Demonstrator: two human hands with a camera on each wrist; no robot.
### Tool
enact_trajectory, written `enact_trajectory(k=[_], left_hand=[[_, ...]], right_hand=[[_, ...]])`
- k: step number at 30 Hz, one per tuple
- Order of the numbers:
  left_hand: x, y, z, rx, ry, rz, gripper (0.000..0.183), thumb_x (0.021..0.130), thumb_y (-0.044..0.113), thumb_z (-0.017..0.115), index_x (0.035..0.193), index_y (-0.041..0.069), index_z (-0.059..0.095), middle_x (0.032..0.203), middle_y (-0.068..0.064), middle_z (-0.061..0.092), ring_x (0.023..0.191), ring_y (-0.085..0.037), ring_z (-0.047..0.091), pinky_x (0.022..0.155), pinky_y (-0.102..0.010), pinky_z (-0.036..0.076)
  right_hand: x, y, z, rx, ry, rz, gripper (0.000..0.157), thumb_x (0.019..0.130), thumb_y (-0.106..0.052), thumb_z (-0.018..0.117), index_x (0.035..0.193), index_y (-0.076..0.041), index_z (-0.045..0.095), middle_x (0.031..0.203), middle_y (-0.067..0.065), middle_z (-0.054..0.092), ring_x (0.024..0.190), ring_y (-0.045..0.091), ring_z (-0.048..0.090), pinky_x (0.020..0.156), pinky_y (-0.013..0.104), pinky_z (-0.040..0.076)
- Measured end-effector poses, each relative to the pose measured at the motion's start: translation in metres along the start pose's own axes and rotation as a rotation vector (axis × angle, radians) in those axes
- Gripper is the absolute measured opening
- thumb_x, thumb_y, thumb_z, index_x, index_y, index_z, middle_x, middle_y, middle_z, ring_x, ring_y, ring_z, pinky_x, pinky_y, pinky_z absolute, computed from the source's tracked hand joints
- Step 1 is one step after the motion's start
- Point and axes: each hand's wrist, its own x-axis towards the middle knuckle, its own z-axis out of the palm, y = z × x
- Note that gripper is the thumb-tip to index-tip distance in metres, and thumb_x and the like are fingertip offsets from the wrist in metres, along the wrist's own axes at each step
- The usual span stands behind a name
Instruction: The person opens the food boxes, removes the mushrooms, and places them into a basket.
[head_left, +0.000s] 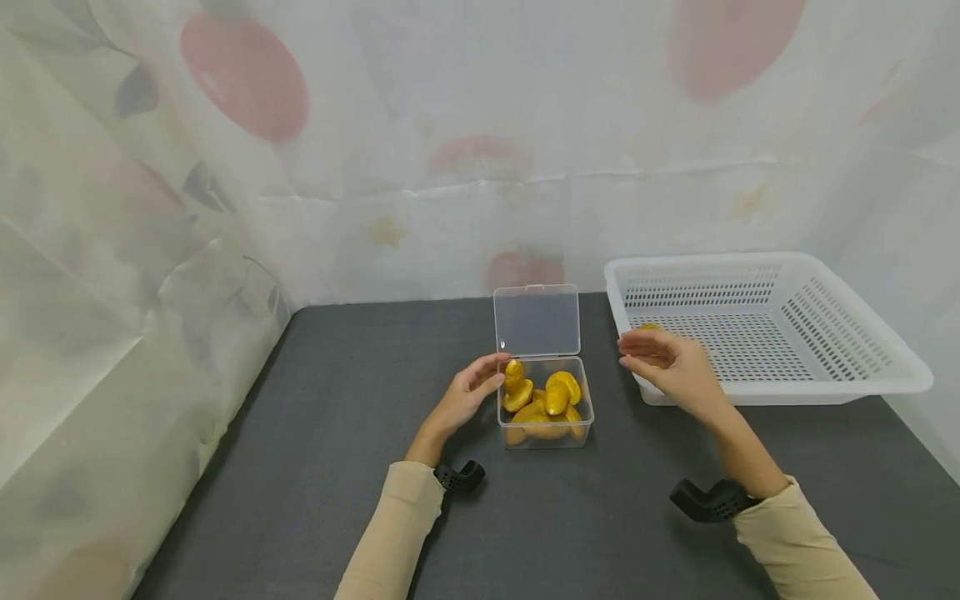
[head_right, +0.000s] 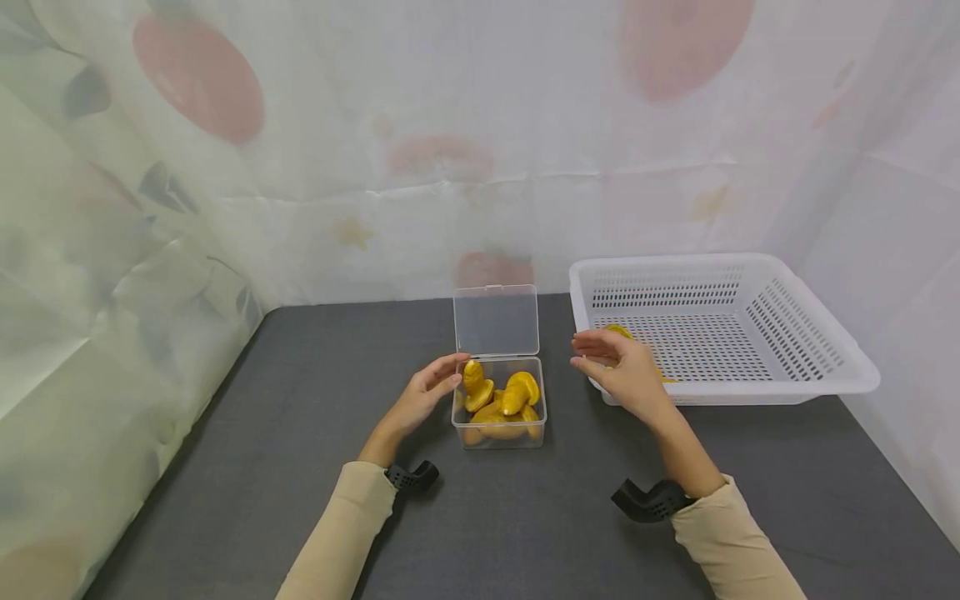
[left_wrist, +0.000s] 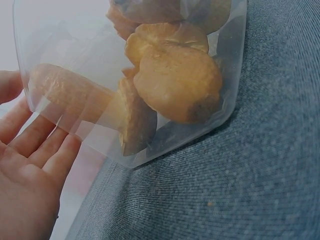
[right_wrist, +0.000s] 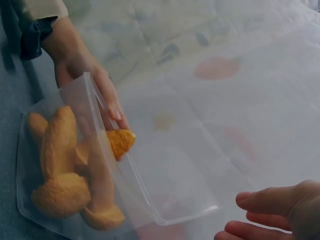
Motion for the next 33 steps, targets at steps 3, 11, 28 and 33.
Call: enact_trajectory(k=[3, 11, 28, 33], left_hand=[[-0.001, 0.0, 0.0, 0.003, 0.001, 0.013, 0.042, 0.101, 0.015, 0.048, 0.141, 0.0, 0.044, 0.146, -0.023, 0.047, 0.135, -0.037, 0.046, 0.113, -0.046, 0.041], [-0.002, -0.005, -0.001, 0.036, 0.01, 0.086, 0.046, 0.1, 0.032, 0.051, 0.139, 0.006, 0.048, 0.143, -0.017, 0.051, 0.13, -0.017, 0.053, 0.108, -0.034, 0.047], [-0.001, -0.001, -0.001, -0.013, 0.0, 0.0, 0.042, 0.101, 0.015, 0.048, 0.141, 0.003, 0.044, 0.147, -0.019, 0.047, 0.137, -0.035, 0.044, 0.114, -0.052, 0.037], [-0.001, -0.002, -0.001, -0.029, -0.003, 0.003, 0.042, 0.101, 0.016, 0.049, 0.141, 0.003, 0.045, 0.147, -0.02, 0.047, 0.136, -0.036, 0.044, 0.114, -0.053, 0.037]], right_hand=[[-0.001, -0.001, 0.005, 0.008, -0.029, -0.013, 0.034, 0.087, -0.012, 0.07, 0.117, 0.005, 0.065, 0.111, 0.028, 0.068, 0.09, -0.007, 0.067, 0.075, 0.005, 0.051], [0.0, -0.001, 0.02, 0.006, -0.109, -0.064, 0.03, 0.086, -0.004, 0.069, 0.115, 0.005, 0.065, 0.11, 0.026, 0.069, 0.092, -0.004, 0.068, 0.077, 0.009, 0.053], [-0.002, -0.001, 0.05, -0.023, -0.232, -0.102, 0.033, 0.085, -0.007, 0.071, 0.116, 0.001, 0.065, 0.112, 0.02, 0.071, 0.1, 0.034, 0.069, 0.086, 0.039, 0.058], [0.0, -0.001, 0.06, -0.008, -0.269, -0.119, 0.036, 0.082, -0.01, 0.075, 0.116, 0.0, 0.065, 0.112, 0.018, 0.071, 0.103, 0.033, 0.069, 0.089, 0.044, 0.056]])
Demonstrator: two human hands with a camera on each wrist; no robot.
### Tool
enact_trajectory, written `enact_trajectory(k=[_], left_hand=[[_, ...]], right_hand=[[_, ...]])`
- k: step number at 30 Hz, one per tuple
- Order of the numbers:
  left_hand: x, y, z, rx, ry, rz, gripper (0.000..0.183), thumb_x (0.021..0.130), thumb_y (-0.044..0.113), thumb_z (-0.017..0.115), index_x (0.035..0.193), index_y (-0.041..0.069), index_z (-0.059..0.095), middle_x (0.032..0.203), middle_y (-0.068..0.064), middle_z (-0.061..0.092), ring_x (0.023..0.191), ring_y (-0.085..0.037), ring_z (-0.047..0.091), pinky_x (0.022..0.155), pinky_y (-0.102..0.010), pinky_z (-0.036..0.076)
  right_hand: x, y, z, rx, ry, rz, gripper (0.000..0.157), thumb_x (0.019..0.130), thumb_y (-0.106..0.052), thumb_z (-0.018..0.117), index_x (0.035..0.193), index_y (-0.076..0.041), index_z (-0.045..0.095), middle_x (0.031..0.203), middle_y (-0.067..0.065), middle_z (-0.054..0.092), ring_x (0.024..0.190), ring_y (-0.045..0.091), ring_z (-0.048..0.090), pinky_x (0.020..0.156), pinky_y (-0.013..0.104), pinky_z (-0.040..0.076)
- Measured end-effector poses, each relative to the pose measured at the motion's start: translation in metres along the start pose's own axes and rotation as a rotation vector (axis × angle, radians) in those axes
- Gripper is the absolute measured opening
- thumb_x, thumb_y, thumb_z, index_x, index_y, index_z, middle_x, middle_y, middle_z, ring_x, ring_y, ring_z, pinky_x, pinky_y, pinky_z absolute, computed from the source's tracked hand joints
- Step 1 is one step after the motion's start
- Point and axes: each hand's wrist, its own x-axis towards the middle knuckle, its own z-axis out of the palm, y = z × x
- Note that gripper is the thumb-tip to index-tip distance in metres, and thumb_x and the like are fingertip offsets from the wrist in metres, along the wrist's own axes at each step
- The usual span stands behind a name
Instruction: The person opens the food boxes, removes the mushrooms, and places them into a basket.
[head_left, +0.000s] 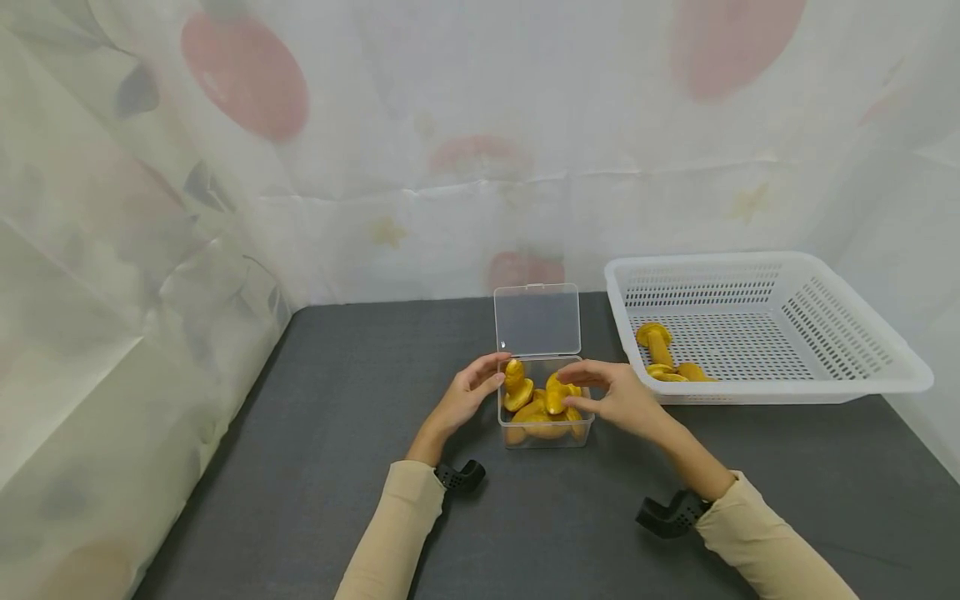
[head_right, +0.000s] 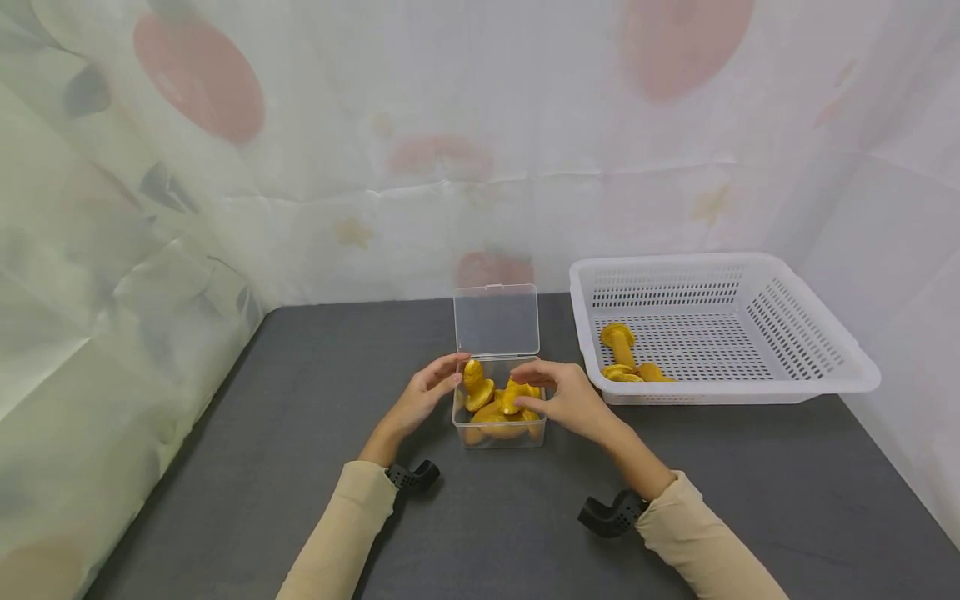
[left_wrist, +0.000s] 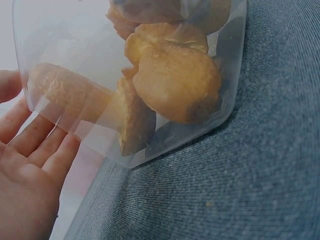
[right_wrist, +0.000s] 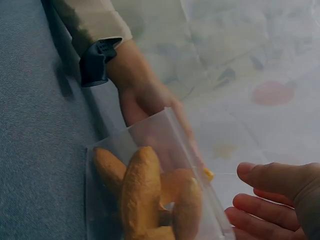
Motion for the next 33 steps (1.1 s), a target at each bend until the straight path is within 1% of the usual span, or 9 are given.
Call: enact_trajectory(k=[6, 11, 15, 20, 25, 28, 33], left_hand=[[0.0, -0.001, 0.0, -0.013, -0.004, -0.004, 0.041, 0.101, 0.015, 0.049, 0.141, 0.003, 0.045, 0.146, -0.02, 0.047, 0.136, -0.036, 0.045, 0.114, -0.052, 0.037], [0.001, -0.001, 0.0, -0.008, 0.0, -0.004, 0.042, 0.101, 0.017, 0.049, 0.141, 0.004, 0.045, 0.146, -0.019, 0.048, 0.136, -0.035, 0.045, 0.114, -0.051, 0.038], [0.0, 0.0, 0.0, -0.003, 0.005, -0.004, 0.042, 0.101, 0.018, 0.05, 0.14, 0.003, 0.046, 0.146, -0.019, 0.048, 0.136, -0.035, 0.045, 0.114, -0.052, 0.037], [0.0, 0.001, 0.0, -0.001, 0.011, -0.009, 0.041, 0.101, 0.016, 0.049, 0.14, 0.003, 0.046, 0.147, -0.019, 0.048, 0.137, -0.035, 0.045, 0.115, -0.052, 0.036], [0.0, 0.001, 0.0, 0.001, 0.016, -0.019, 0.041, 0.101, 0.016, 0.049, 0.14, 0.004, 0.045, 0.147, -0.018, 0.047, 0.137, -0.034, 0.045, 0.115, -0.052, 0.036], [0.0, 0.001, 0.0, 0.004, 0.013, -0.013, 0.041, 0.101, 0.015, 0.049, 0.14, 0.004, 0.045, 0.147, -0.018, 0.047, 0.137, -0.034, 0.045, 0.115, -0.052, 0.036], [0.0, 0.001, 0.001, 0.011, 0.01, -0.003, 0.041, 0.101, 0.015, 0.049, 0.14, 0.004, 0.046, 0.146, -0.018, 0.048, 0.137, -0.034, 0.045, 0.115, -0.052, 0.036]], right_hand=[[0.004, 0.001, 0.007, -0.004, -0.033, -0.044, 0.039, 0.079, -0.005, 0.077, 0.115, 0.005, 0.065, 0.112, 0.022, 0.07, 0.104, 0.037, 0.068, 0.089, 0.047, 0.056], [0.006, 0.004, 0.009, -0.053, -0.042, -0.063, 0.043, 0.075, -0.008, 0.08, 0.114, 0.005, 0.065, 0.111, 0.022, 0.07, 0.103, 0.037, 0.068, 0.089, 0.047, 0.056], [0.006, 0.005, 0.01, -0.081, -0.052, -0.057, 0.048, 0.072, -0.01, 0.083, 0.115, 0.004, 0.065, 0.112, 0.021, 0.07, 0.104, 0.036, 0.068, 0.09, 0.047, 0.055], [0.008, 0.004, 0.01, -0.103, -0.063, -0.043, 0.051, 0.071, -0.009, 0.084, 0.116, 0.004, 0.064, 0.115, 0.02, 0.07, 0.107, 0.035, 0.067, 0.092, 0.046, 0.055], [0.01, 0.003, 0.011, -0.147, -0.072, -0.043, 0.051, 0.07, -0.009, 0.084, 0.116, 0.003, 0.065, 0.115, 0.019, 0.07, 0.107, 0.035, 0.067, 0.092, 0.045, 0.055], [0.01, 0.003, 0.011, -0.181, -0.079, -0.041, 0.05, 0.07, -0.009, 0.084, 0.115, 0.003, 0.066, 0.113, 0.018, 0.071, 0.105, 0.034, 0.068, 0.091, 0.045, 0.055], [0.011, 0.004, 0.013, -0.251, -0.079, -0.068, 0.043, 0.071, -0.01, 0.084, 0.11, 0.002, 0.069, 0.108, 0.015, 0.073, 0.099, 0.03, 0.069, 0.086, 0.043, 0.057]])
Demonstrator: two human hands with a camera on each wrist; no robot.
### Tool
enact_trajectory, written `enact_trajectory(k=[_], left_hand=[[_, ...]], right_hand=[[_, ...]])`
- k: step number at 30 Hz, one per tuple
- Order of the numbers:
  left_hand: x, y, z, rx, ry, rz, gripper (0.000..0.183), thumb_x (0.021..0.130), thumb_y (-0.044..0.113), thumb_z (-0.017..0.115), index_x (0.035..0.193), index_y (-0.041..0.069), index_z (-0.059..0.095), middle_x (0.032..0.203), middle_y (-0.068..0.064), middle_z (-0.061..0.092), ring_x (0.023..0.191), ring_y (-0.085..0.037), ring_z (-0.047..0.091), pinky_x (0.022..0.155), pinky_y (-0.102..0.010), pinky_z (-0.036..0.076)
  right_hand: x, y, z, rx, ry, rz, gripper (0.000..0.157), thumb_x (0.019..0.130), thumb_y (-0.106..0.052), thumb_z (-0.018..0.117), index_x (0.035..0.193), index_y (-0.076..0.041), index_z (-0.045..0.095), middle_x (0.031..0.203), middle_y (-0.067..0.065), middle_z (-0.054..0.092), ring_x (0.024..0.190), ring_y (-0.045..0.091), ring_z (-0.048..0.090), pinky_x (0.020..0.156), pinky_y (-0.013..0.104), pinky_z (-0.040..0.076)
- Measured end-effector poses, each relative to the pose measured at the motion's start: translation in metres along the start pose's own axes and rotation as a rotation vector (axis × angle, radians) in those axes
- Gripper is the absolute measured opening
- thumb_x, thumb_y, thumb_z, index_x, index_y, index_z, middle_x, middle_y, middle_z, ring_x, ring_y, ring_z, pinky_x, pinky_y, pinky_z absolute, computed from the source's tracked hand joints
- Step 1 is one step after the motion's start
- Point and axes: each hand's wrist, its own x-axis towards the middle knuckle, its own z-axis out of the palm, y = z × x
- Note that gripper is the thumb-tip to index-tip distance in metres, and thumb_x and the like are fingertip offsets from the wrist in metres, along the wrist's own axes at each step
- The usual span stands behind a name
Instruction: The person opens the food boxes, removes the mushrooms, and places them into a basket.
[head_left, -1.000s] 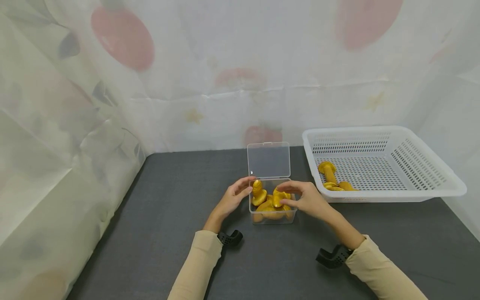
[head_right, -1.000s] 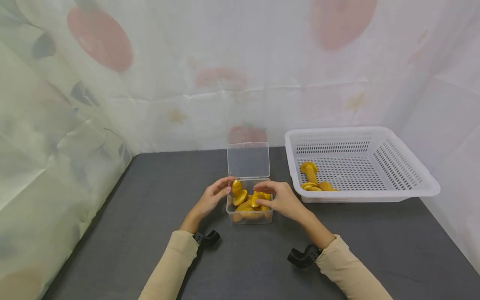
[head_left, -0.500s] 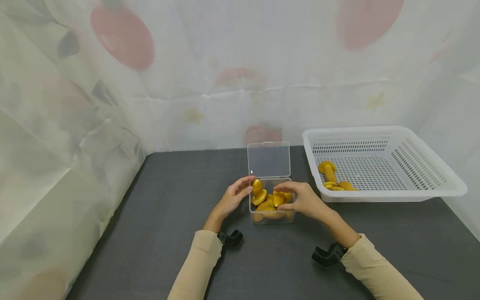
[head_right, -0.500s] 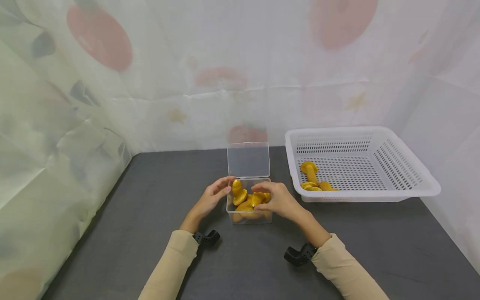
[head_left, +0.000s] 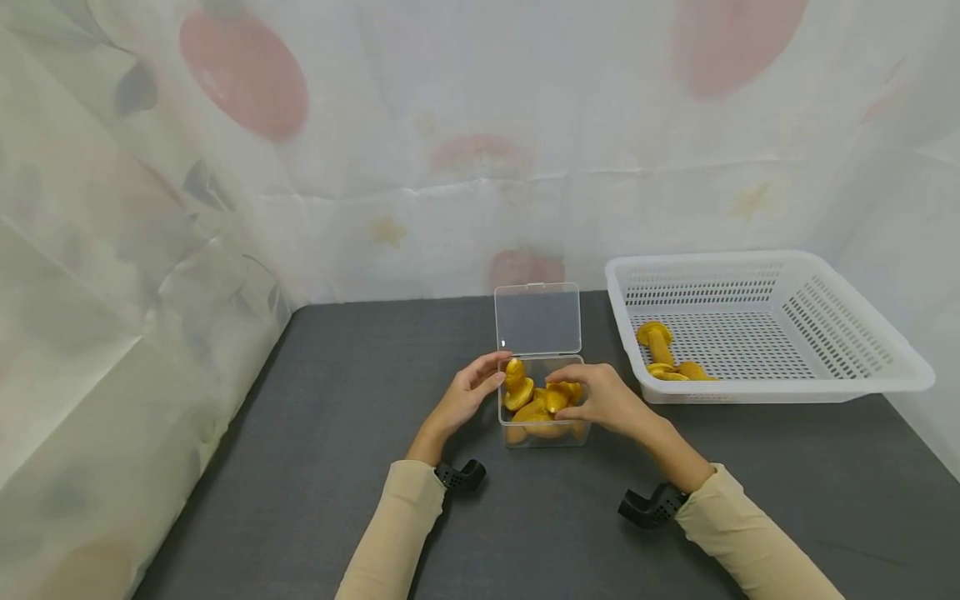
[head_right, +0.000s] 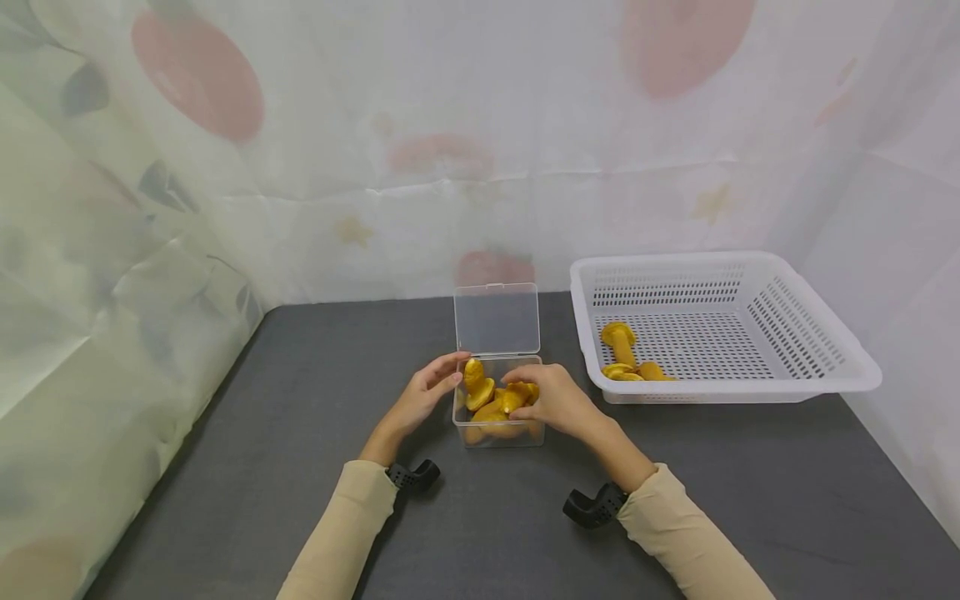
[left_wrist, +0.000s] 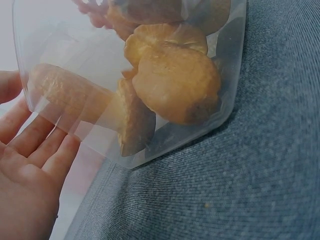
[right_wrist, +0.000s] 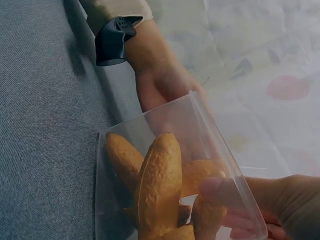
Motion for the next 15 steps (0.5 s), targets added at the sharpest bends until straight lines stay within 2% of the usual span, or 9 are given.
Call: enact_trajectory(k=[7, 11, 15], left_hand=[[0.0001, -0.0001, 0.0003, -0.008, 0.001, 0.007, 0.042, 0.101, 0.014, 0.049, 0.141, 0.002, 0.045, 0.147, -0.02, 0.047, 0.138, -0.035, 0.044, 0.114, -0.051, 0.037], [-0.0002, 0.0003, 0.0004, -0.006, 0.002, 0.0, 0.042, 0.101, 0.015, 0.049, 0.141, 0.002, 0.044, 0.147, -0.02, 0.046, 0.137, -0.034, 0.044, 0.113, -0.049, 0.039], [-0.0007, 0.0007, 0.0008, 0.009, 0.0, -0.003, 0.044, 0.101, 0.017, 0.049, 0.142, 0.002, 0.043, 0.147, -0.021, 0.046, 0.135, -0.032, 0.047, 0.111, -0.039, 0.044]], right_hand=[[0.0006, 0.0015, 0.0015, 0.007, 0.034, -0.068, 0.026, 0.076, -0.006, 0.079, 0.102, -0.002, 0.074, 0.097, 0.009, 0.075, 0.09, 0.024, 0.069, 0.08, 0.042, 0.058], [-0.0003, 0.0041, 0.0037, 0.015, 0.11, -0.136, 0.023, 0.077, -0.002, 0.078, 0.099, -0.001, 0.075, 0.094, 0.01, 0.076, 0.086, 0.023, 0.07, 0.074, 0.04, 0.059], [-0.002, 0.0069, 0.0064, 0.023, 0.2, -0.184, 0.023, 0.076, 0.0, 0.077, 0.099, 0.0, 0.074, 0.095, 0.012, 0.076, 0.083, 0.023, 0.072, 0.07, 0.039, 0.059]])
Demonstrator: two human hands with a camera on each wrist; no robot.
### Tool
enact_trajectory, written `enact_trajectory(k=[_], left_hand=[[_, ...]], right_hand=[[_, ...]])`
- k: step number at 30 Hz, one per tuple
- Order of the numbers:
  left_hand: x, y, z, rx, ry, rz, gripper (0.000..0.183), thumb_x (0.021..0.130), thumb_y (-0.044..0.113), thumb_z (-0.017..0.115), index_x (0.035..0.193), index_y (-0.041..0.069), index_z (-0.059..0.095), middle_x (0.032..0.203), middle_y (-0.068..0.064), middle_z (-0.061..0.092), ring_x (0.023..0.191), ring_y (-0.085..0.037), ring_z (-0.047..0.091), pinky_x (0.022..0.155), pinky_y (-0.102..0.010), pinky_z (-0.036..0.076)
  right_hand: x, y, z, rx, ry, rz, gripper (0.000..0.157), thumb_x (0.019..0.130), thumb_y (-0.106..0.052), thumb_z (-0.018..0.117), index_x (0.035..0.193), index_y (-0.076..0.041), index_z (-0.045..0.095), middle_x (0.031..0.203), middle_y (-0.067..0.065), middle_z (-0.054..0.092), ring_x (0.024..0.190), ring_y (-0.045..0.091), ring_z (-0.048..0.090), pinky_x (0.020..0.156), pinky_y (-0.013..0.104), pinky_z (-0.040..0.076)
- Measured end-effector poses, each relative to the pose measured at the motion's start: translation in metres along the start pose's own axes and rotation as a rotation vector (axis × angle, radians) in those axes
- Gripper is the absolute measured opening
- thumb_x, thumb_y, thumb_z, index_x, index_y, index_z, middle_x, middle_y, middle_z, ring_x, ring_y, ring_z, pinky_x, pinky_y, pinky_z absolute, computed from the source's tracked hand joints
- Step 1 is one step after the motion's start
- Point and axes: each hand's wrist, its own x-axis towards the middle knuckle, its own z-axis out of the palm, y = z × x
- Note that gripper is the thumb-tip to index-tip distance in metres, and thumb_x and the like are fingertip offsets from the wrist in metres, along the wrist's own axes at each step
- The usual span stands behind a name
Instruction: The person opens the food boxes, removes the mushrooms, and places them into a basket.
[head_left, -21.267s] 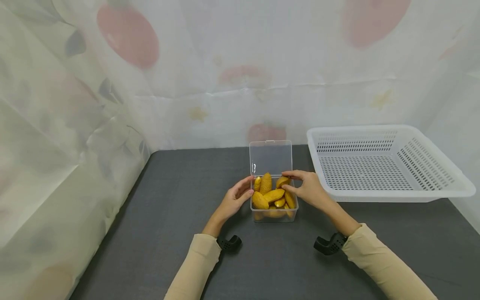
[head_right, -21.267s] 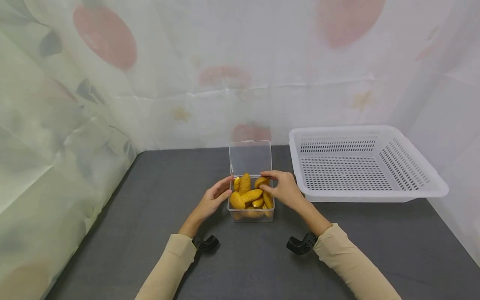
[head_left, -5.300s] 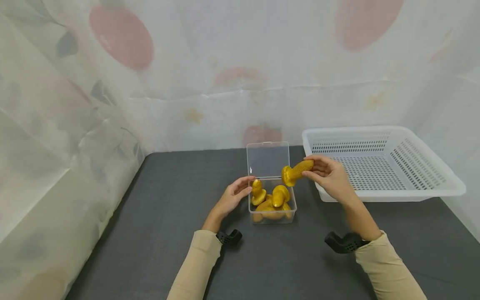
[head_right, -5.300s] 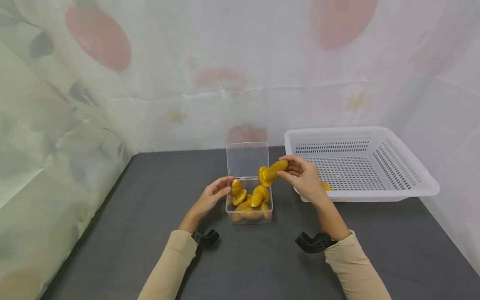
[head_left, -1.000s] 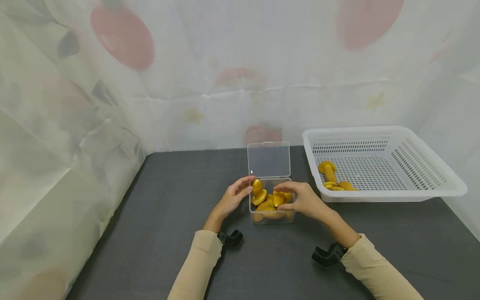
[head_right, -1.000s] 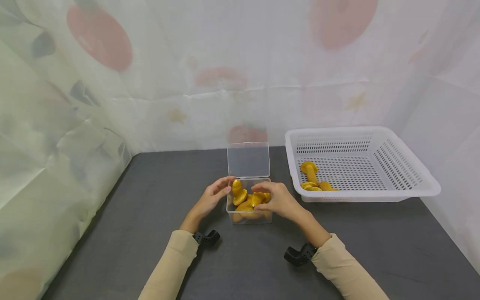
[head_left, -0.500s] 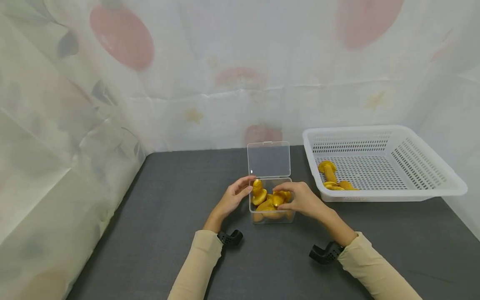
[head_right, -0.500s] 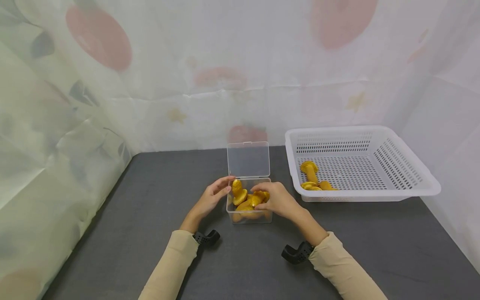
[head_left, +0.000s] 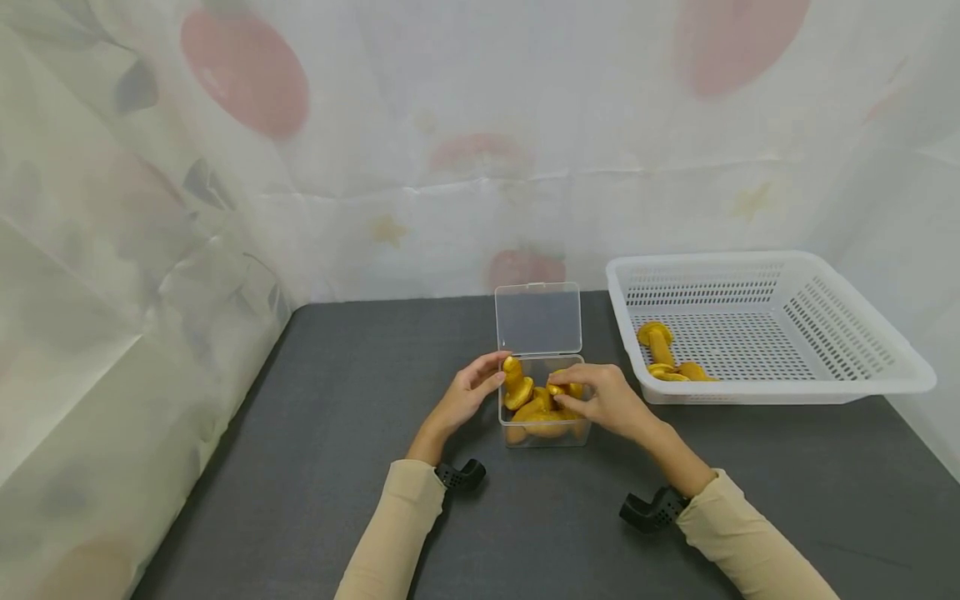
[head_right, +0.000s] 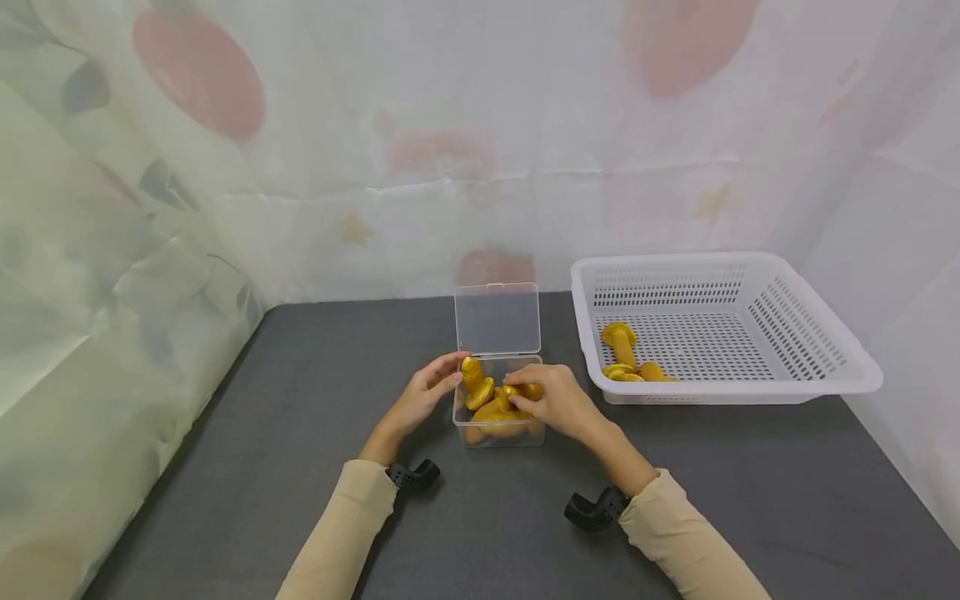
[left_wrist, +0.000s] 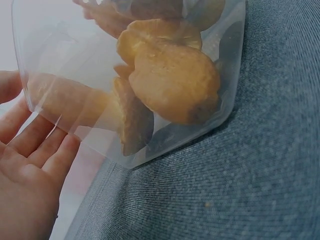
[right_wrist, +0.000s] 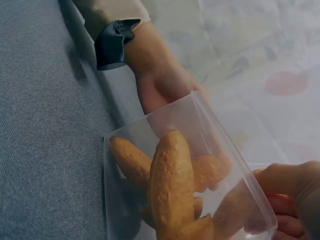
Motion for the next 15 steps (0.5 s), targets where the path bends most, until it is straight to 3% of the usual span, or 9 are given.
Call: enact_trajectory(k=[7, 15], left_hand=[[-0.0006, 0.0011, 0.0004, -0.009, 0.001, -0.006, 0.044, 0.102, 0.016, 0.048, 0.143, 0.003, 0.043, 0.145, -0.022, 0.048, 0.131, -0.029, 0.05, 0.106, -0.028, 0.047], [0.0, 0.0022, 0.0009, -0.021, 0.002, 0.013, 0.043, 0.101, 0.015, 0.05, 0.141, 0.0, 0.044, 0.141, -0.026, 0.05, 0.128, -0.037, 0.05, 0.099, -0.017, 0.047]], right_hand=[[-0.0012, -0.0012, 0.0016, 0.002, 0.095, 0.005, 0.027, 0.076, 0.002, 0.077, 0.102, 0.001, 0.073, 0.094, 0.014, 0.076, 0.077, 0.021, 0.071, 0.061, 0.035, 0.057], [-0.0023, -0.0025, 0.0048, 0.03, 0.207, 0.083, 0.025, 0.079, 0.003, 0.073, 0.104, 0.002, 0.073, 0.096, 0.016, 0.076, 0.079, 0.026, 0.072, 0.066, 0.034, 0.06]])
